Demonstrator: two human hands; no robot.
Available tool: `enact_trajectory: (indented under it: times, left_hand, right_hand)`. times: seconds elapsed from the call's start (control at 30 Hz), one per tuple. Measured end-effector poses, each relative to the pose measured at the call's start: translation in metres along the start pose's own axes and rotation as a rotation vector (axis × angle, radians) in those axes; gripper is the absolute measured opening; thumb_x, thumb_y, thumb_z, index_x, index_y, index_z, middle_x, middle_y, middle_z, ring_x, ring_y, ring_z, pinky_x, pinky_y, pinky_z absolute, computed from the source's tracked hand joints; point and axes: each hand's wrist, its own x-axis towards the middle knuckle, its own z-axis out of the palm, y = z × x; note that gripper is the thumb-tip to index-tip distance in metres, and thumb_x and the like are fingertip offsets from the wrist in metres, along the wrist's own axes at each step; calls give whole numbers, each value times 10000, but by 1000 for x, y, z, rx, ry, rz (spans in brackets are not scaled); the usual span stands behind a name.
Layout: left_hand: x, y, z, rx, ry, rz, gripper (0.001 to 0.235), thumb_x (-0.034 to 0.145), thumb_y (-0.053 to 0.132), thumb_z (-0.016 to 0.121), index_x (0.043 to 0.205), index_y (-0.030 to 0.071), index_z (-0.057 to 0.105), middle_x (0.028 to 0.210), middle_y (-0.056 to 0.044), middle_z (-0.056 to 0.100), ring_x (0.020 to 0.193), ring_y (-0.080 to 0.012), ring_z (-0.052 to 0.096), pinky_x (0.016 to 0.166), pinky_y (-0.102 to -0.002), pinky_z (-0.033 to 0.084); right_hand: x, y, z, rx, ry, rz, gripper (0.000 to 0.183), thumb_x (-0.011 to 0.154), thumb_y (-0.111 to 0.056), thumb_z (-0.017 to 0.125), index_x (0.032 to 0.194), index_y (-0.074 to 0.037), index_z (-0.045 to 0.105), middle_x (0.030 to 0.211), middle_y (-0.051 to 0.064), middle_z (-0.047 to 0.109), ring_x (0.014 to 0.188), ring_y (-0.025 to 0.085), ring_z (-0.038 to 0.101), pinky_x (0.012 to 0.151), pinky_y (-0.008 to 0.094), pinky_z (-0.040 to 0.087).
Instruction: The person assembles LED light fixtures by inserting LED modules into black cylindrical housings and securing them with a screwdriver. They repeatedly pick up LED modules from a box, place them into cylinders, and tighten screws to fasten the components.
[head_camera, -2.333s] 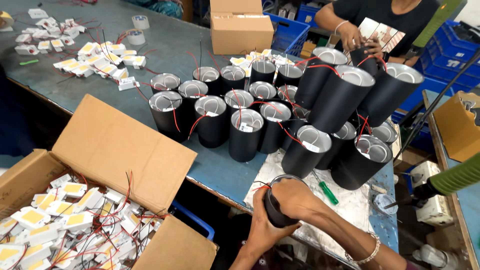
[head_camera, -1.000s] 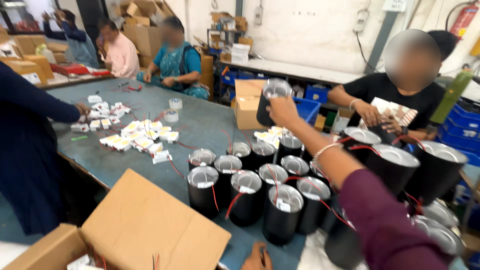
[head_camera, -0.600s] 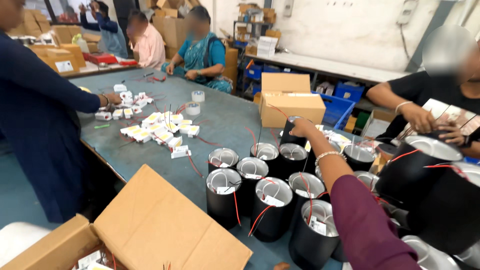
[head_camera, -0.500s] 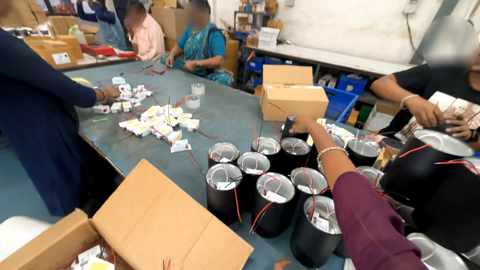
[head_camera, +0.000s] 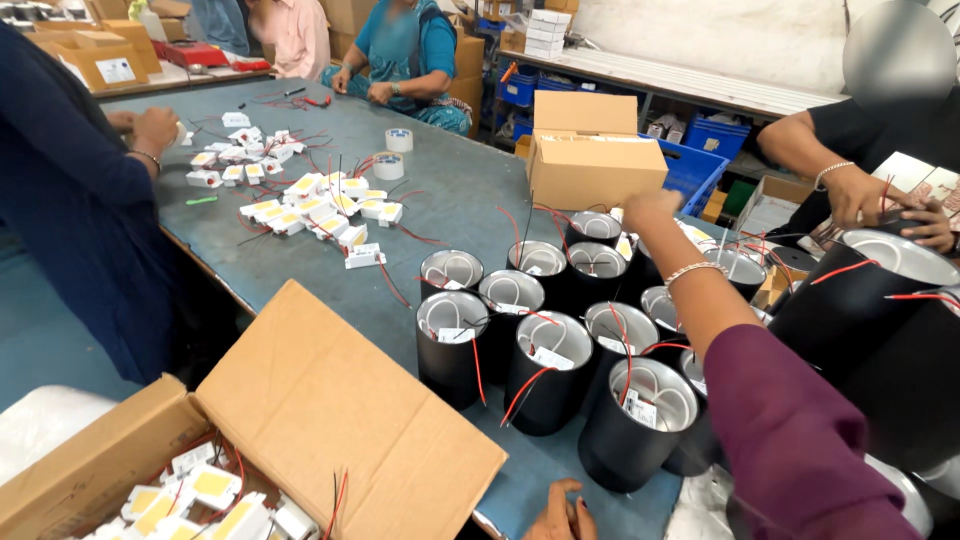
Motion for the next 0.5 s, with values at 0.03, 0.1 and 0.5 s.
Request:
enact_trajectory:
  times: [0.03, 0.1, 0.5]
  left_hand:
    - [-3, 5, -6, 31, -47, -48, 205, 783, 106, 687, 974, 176, 708, 419, -3, 469, 334, -143, 562, 370, -321, 453]
    - [-2, 17, -15, 72, -109, -96, 197, 808, 127, 689, 996, 185, 700, 448, -7, 517, 378, -166, 618, 405, -350, 482]
    - [15, 70, -60, 20, -262, -136, 146, 899, 122, 619, 1042, 149, 606, 582, -70, 647, 557, -266, 708, 560, -422, 546]
  right_hand:
    - [-9, 4, 1, -67, -165, 36, 471, 859, -397, 777, 1280, -194, 718, 1341, 62, 687, 1260, 338, 627, 1037, 604, 405]
    - [-27, 7, 9, -127, -340, 43, 622, 827, -436, 842, 1360, -201, 622, 1389, 79, 619, 1303, 353, 567, 1061, 703, 304]
    - [-58, 43, -24, -123, 252, -78, 381, 847, -255, 622, 1167, -128, 784, 1267, 133, 709, 1239, 381, 602, 1075, 711, 218]
